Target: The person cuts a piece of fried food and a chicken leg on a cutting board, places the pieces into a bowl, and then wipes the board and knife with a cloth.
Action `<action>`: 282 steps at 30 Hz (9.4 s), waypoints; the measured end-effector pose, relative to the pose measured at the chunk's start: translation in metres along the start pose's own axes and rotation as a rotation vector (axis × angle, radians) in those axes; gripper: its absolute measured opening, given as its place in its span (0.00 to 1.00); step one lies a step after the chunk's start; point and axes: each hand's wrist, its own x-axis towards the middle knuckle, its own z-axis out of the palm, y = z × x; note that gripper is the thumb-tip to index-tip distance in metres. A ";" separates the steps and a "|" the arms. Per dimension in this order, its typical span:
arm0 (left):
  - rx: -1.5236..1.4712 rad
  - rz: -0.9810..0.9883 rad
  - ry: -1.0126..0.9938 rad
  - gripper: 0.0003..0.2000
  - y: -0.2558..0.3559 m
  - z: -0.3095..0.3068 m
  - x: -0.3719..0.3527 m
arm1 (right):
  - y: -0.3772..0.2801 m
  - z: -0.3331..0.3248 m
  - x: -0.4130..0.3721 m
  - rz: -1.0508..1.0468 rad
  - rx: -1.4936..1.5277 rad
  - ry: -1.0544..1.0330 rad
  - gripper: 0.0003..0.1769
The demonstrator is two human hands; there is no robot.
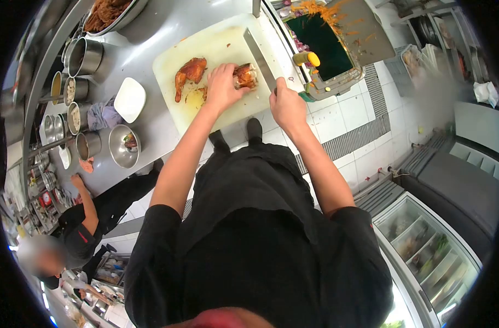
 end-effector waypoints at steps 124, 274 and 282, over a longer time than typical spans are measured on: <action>0.112 0.685 -0.231 0.24 -0.049 -0.025 0.032 | 0.019 -0.002 -0.004 0.139 0.070 0.059 0.18; 0.327 -0.165 0.633 0.14 -0.301 -0.135 -0.043 | -0.173 0.066 0.009 -0.108 0.425 -0.217 0.16; -0.239 0.024 0.312 0.13 -0.143 -0.065 -0.100 | -0.041 0.013 -0.054 -0.055 0.026 -0.213 0.14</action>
